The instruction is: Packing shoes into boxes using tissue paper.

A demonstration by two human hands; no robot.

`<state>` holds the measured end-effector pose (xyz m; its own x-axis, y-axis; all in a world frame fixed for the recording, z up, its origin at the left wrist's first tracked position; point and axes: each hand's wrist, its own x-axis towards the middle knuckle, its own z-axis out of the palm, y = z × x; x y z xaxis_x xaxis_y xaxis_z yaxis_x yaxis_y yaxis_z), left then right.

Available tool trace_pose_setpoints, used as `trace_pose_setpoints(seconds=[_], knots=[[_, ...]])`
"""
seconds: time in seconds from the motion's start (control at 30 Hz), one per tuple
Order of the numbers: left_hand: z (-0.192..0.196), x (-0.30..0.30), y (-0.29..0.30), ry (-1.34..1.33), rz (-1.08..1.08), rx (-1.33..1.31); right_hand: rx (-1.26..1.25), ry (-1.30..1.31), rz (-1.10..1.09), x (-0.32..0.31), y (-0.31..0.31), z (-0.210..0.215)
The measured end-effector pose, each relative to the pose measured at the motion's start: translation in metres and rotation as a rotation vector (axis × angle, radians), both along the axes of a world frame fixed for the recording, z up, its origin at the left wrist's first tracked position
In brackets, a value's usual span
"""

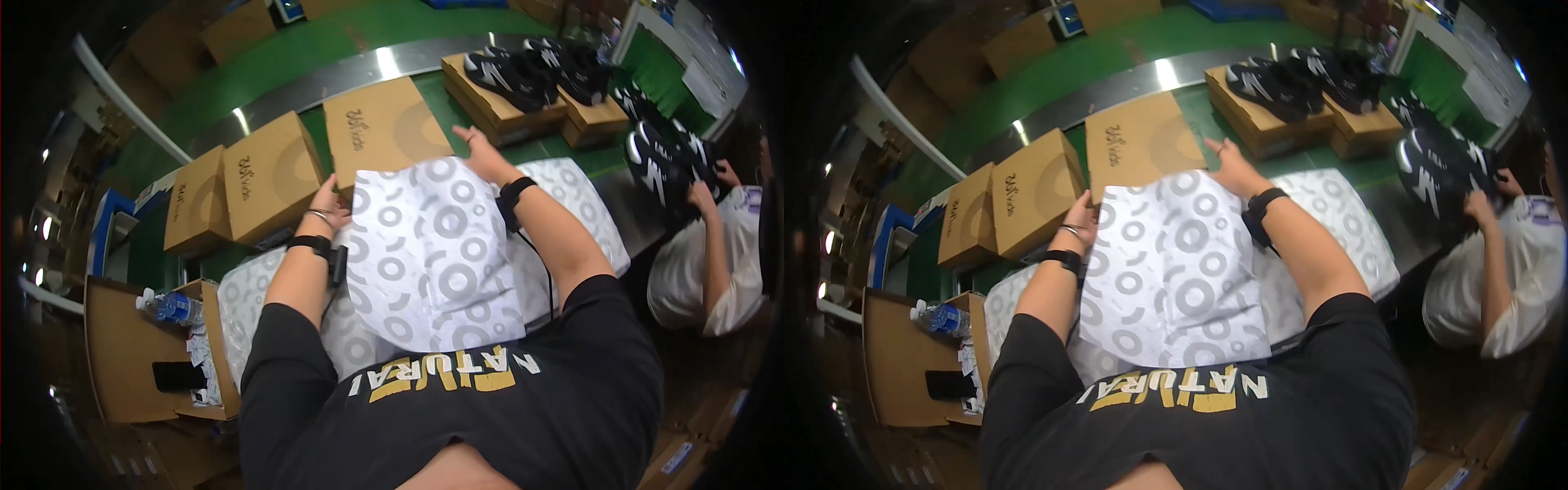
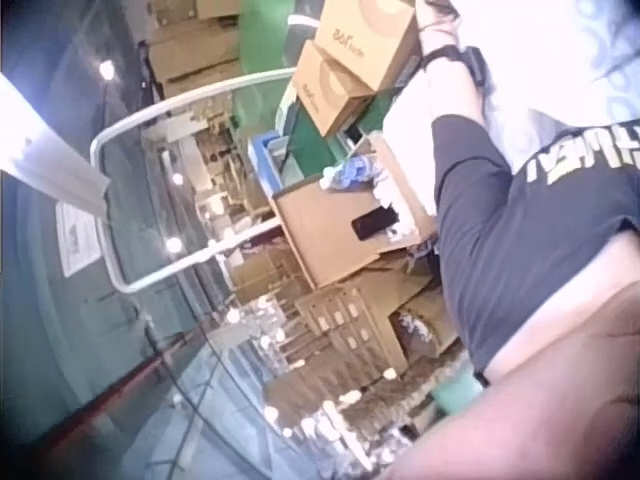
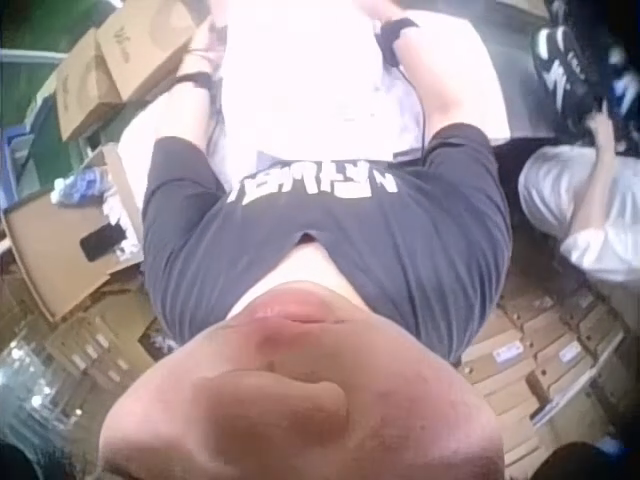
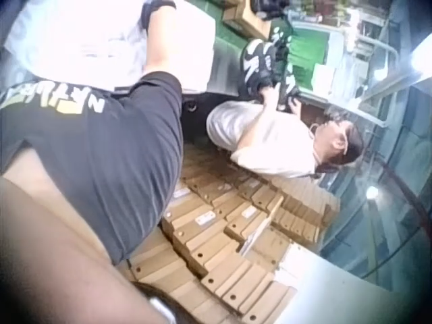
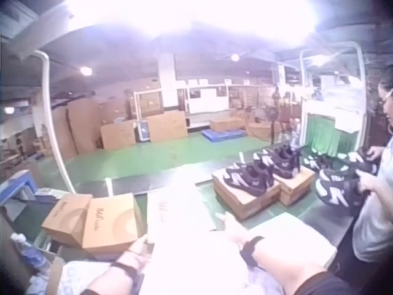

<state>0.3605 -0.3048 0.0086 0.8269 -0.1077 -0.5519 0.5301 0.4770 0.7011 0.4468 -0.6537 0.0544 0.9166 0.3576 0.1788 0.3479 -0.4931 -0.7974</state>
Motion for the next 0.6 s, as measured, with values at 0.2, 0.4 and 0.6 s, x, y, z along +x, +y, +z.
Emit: trace_pose_setpoints(seconds=[0.2, 0.4, 0.6], knots=[[0.085, -0.035, -0.062, -0.304, -0.012, 0.021, -0.579, -0.198, -0.134, -0.010, 0.028, 0.020], [0.070, -0.043, -0.045, -0.066, -0.202, 0.366, 0.609, 0.548, -0.413, 0.002, 0.007, 0.008], [0.139, -0.110, -0.118, -0.721, -0.266, 1.539, 0.449, 0.666, -0.221, -0.029, -0.041, 0.017]])
